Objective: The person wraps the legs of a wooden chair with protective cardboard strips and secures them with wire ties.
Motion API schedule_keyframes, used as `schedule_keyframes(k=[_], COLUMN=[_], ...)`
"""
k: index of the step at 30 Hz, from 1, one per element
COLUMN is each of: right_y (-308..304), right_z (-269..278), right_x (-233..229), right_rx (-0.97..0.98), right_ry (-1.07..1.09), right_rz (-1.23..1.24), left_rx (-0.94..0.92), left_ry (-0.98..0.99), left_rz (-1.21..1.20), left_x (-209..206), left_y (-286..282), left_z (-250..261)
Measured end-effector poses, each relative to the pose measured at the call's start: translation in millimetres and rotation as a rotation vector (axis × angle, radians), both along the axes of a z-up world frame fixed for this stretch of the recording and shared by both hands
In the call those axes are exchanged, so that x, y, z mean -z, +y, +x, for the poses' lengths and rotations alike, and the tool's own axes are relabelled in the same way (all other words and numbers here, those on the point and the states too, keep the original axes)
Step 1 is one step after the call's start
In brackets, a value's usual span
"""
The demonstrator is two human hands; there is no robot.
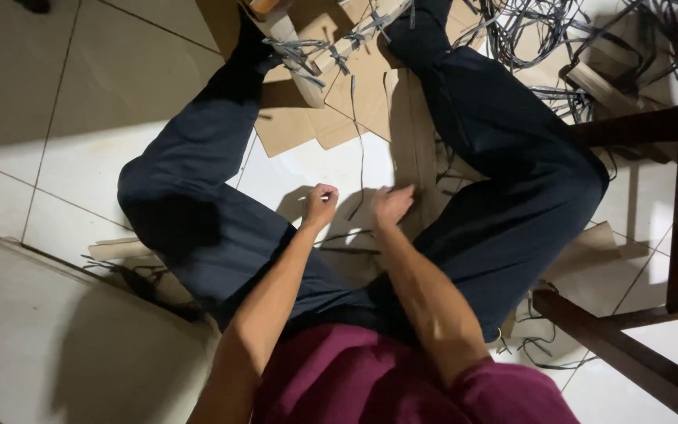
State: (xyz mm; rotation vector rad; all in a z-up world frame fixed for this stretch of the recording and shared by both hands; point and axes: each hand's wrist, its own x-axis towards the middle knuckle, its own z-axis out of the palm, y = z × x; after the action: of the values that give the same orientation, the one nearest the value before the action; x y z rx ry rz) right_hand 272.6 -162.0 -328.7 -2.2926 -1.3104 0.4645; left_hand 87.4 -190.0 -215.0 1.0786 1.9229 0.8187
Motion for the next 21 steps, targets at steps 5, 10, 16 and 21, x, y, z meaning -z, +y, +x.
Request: schedule_keyframes(k=[5,10,16,21], right_y=[47,65,42,29], right_z=[48,45,-16,-54], right_x=[45,-28,-163,-176], right_rx=[0.063,0.232,0.037,-0.071], right_ry=[0.191,0.263,0.314,0.82], right_rz=[-0.301,-0.473,-0.212,-0.158], left_rx=[-0.004,0.008,0.013,-0.229], left_ry=[-0.121,-0.112,-0.087,-0.268], left_rz=[-0.045,0.004,-0.056,-0.111], left_x=[-27,-4,-13,-8], left_y=[-1,1,4,23], left_z=[3,2,8,1])
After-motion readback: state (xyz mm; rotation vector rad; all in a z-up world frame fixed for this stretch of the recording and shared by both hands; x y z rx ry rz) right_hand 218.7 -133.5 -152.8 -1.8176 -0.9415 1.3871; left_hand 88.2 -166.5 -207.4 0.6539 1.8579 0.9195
